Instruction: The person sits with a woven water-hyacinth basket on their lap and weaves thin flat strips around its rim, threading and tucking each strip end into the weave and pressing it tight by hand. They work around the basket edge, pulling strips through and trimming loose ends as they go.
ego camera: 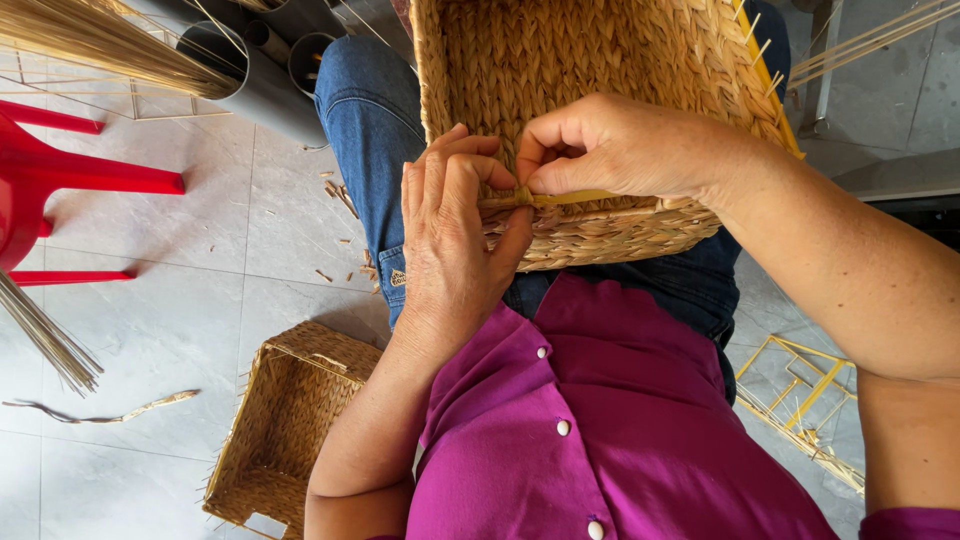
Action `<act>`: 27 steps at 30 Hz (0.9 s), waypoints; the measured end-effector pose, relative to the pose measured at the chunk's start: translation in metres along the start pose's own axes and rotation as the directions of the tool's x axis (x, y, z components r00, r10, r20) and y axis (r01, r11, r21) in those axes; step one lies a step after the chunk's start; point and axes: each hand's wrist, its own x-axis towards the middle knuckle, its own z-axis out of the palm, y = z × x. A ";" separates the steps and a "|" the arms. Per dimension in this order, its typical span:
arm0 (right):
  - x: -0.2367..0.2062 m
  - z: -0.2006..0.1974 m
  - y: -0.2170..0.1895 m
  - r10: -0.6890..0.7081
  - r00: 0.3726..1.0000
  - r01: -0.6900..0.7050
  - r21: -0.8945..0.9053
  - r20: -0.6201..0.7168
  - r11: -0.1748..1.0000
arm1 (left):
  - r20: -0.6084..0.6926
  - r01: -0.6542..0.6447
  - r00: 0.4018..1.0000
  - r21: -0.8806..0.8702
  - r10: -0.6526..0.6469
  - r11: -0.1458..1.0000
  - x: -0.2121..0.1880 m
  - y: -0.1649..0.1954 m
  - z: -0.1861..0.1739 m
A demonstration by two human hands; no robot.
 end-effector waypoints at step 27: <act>-0.049 0.038 0.003 -0.810 0.547 0.300 -0.854 -0.211 0.424 | 0.375 -0.049 0.915 -0.263 0.149 0.963 0.051 -0.018 -0.029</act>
